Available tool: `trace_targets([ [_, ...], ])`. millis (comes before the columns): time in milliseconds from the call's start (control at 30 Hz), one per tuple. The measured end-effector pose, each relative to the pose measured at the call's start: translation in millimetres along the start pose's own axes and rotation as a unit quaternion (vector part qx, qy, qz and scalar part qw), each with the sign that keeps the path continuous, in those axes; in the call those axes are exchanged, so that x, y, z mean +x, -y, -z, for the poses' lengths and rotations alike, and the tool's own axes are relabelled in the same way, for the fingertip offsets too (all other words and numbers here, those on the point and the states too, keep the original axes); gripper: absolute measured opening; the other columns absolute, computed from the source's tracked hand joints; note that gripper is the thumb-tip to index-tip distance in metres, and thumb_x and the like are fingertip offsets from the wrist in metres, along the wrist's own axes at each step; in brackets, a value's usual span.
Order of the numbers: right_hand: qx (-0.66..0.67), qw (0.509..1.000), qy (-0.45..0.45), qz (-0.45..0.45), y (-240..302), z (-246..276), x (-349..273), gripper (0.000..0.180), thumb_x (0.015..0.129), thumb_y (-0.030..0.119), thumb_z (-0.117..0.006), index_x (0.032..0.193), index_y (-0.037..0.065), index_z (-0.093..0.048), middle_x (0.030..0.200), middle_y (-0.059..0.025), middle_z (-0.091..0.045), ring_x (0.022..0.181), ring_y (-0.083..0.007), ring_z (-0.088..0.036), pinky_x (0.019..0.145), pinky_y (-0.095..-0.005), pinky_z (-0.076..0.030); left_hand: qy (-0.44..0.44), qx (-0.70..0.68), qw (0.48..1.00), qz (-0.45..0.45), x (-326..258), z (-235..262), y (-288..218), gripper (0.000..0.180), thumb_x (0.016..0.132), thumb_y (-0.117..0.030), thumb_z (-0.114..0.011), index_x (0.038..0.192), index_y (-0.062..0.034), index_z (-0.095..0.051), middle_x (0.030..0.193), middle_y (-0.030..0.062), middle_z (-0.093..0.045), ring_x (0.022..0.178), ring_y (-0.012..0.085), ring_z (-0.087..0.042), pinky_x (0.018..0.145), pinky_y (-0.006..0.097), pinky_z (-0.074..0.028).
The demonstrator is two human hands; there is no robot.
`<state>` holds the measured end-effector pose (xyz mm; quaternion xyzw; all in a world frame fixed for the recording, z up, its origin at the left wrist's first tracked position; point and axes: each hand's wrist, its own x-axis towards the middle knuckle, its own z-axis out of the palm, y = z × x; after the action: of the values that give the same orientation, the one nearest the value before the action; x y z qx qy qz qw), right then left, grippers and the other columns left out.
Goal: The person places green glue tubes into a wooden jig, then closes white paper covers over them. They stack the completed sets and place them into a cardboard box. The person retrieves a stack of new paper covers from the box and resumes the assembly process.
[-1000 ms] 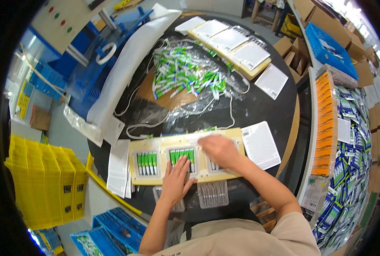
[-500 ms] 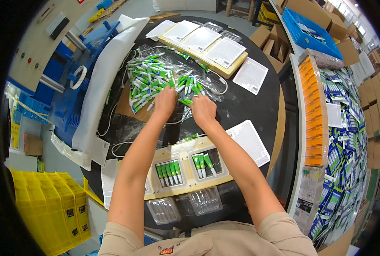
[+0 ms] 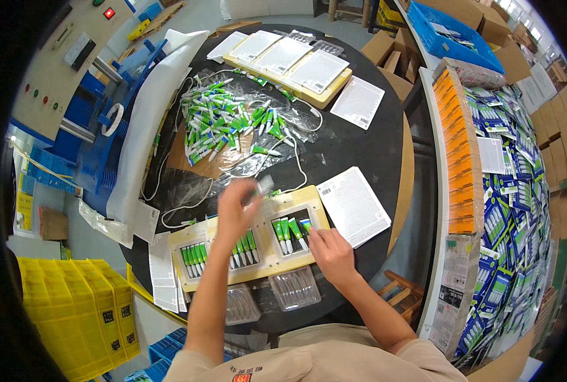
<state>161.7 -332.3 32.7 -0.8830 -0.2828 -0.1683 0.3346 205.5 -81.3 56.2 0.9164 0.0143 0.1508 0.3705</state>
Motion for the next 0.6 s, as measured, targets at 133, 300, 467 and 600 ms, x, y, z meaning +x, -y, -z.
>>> trace_targets([
  [133, -0.002, 0.999, 0.006, 0.039, -4.9, -13.9, 9.2, 0.026, 0.081, -0.001, -0.073, 0.107, -0.004, -0.070, 0.085, -0.0107, -0.063, 0.078, -0.0267, -0.062, 0.067, -0.0368, -0.053, 0.097, 0.130, 0.971, -0.178, -82.5, 0.0, -55.5, 0.022, 0.085, -0.013, -0.074, 0.106, -0.0073, -0.067, 0.123, 0.0071, -0.070, 0.119, 0.0249, -0.063, 0.105, 0.046, -0.045],
  [300, -0.011, 1.000, -0.021, -0.004, -1.8, -21.2, 8.8, 0.030, 0.082, 0.000, -0.074, 0.111, 0.000, -0.070, 0.085, -0.0119, -0.066, 0.076, -0.0308, -0.063, 0.067, -0.0407, -0.052, 0.142, 0.154, 0.949, -0.235, -106.1, -1.2, -59.9, 0.018, 0.090, -0.012, -0.066, 0.107, -0.0073, -0.065, 0.137, 0.0037, -0.064, 0.133, 0.0187, -0.056, 0.119, 0.049, -0.034],
  [467, 0.008, 1.000, -0.018, -0.020, -6.8, -19.1, 4.0, 0.026, 0.084, 0.001, -0.074, 0.110, -0.001, -0.070, 0.079, -0.0124, -0.065, 0.073, -0.0309, -0.062, 0.063, -0.0421, -0.050, 0.259, 0.240, 0.901, -0.250, -98.8, -14.8, -42.5, 0.024, 0.093, -0.014, -0.057, 0.116, -0.0085, -0.061, 0.146, 0.0030, -0.057, 0.141, 0.0164, -0.049, 0.125, 0.060, -0.018],
  [600, -0.064, 0.998, -0.005, -0.014, -3.4, -27.4, -0.1, 0.022, 0.085, 0.009, -0.075, 0.105, 0.001, -0.072, 0.078, -0.0098, -0.064, 0.072, -0.0277, -0.061, 0.063, -0.0398, -0.047, 0.258, 0.227, 0.901, -0.265, -91.4, -8.9, -27.9, 0.026, 0.092, -0.013, -0.061, 0.117, -0.0104, -0.062, 0.146, 0.0030, -0.056, 0.144, 0.0176, -0.045, 0.125, 0.060, -0.015],
])
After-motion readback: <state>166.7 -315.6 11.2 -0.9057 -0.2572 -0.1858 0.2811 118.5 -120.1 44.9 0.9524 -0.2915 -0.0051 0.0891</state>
